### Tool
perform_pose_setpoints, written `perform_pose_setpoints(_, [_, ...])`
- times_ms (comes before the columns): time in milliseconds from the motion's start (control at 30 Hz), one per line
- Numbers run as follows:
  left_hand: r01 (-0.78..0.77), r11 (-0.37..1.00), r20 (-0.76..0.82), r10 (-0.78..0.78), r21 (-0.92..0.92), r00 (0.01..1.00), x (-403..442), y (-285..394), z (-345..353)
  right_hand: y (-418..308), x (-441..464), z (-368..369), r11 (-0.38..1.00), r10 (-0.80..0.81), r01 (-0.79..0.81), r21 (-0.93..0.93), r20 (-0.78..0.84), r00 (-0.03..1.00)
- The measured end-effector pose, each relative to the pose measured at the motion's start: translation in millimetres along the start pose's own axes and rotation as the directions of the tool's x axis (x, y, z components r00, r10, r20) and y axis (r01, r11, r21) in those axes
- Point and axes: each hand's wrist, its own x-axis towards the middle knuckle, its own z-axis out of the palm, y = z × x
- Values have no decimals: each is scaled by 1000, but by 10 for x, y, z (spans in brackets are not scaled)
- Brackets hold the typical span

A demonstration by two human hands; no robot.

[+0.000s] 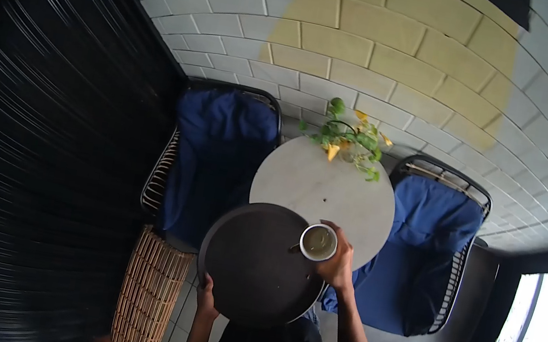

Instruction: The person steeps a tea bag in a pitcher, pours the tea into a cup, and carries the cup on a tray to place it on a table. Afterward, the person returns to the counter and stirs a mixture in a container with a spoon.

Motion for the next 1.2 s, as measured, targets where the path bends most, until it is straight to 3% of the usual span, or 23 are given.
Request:
perform_pose_setpoints(100, [-14,1000,-149,12,-15,989,-111,45,-52,139,546,175,1000,-4,4,-9,28,1000])
perform_pose_setpoints(133, [57,998,-324,-61,-22,944,-164,83,1,248,720,278,1000,1,0,-11,45,999])
perform_pose_setpoints(233, [-30,996,-290,6,-78,957,-236,-3,-90,704,1168,673,998,63,-63,8,17,998])
perform_pose_setpoints(300, [-7,992,-440,-48,-122,897,-337,0,12,1106,1413,985,998,68,-68,-9,4,998])
perform_pose_setpoints(500, [21,985,-613,-122,-170,781,-464,-182,3,1910,1951,1636,981,191,-192,-9,-70,979])
perform_pose_setpoints(900, [28,971,-671,-185,-238,718,-536,-323,-97,2124,2328,2024,987,140,-148,-62,-111,984])
perform_pose_setpoints(1000, [9,977,-625,-143,-213,768,-426,-284,-136,2240,2271,2008,980,196,-198,-35,-59,979])
perform_pose_setpoints(1100, [29,982,-587,-136,-187,798,-326,-101,-12,2446,2088,1961,979,91,-99,-178,-51,995])
perform_pose_setpoints(1200, [77,988,-502,-135,-134,854,-155,-96,-199,2578,1699,1806,937,221,-228,-266,-54,974])
